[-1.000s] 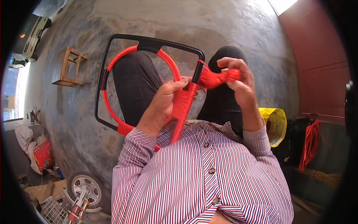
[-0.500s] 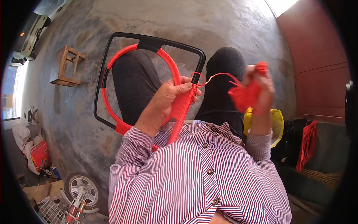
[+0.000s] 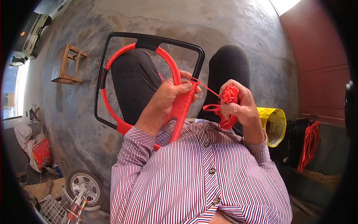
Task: Wrapping a circular plastic frame with red string
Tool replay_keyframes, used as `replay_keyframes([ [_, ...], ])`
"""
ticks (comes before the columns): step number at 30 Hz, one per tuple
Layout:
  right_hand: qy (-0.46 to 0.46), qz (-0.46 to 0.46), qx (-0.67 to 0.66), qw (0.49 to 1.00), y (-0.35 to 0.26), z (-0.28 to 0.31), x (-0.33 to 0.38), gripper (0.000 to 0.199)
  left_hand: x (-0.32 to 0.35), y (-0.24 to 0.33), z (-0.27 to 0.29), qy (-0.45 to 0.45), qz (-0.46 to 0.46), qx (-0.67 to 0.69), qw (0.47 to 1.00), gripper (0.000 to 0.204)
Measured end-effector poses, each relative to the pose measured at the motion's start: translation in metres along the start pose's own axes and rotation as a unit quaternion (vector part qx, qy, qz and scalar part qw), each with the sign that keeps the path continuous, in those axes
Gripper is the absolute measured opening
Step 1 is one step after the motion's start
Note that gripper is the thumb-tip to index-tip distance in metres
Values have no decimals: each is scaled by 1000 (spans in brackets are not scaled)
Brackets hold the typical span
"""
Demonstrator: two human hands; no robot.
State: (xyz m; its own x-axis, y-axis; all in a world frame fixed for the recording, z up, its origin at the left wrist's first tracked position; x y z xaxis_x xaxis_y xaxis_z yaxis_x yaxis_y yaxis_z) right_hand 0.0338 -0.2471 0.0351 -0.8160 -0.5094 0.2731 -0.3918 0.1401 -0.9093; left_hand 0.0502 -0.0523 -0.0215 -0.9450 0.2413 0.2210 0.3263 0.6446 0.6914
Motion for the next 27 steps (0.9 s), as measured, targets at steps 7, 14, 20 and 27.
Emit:
replay_keyframes([
  [7, -18, 32, -88, 995, 0, -19, 14, 31, -3, -1, 0, -10, 11, -18, 1000, 31],
  [14, 196, 108, 20, 974, -40, 66, 20, 20, -5, -6, 7, 30, 31, 36, 998, 29],
  [20, 152, 260, -191, 934, -84, 204, 106, 19, -8, -9, 11, 49, 15, 43, 998, 22],
  [27, 172, 170, -201, 949, -42, 87, 48, 41, -10, -9, 16, 48, 0, 34, 998, 22],
])
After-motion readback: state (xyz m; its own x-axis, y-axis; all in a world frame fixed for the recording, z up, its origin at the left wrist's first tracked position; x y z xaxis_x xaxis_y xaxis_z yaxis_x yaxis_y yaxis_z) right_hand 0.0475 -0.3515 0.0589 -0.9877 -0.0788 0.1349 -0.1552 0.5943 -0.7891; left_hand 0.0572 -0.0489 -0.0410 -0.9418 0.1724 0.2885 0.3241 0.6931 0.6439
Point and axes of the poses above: each hand's wrist, its own x-axis away from the middle knuckle, its own z-axis out of the back of the hand, y = z × x, the point moved 6 cm from there along -x, towards the middle knuckle, and after that the axes turned 13 degrees about -z, right-handed, at the moved point
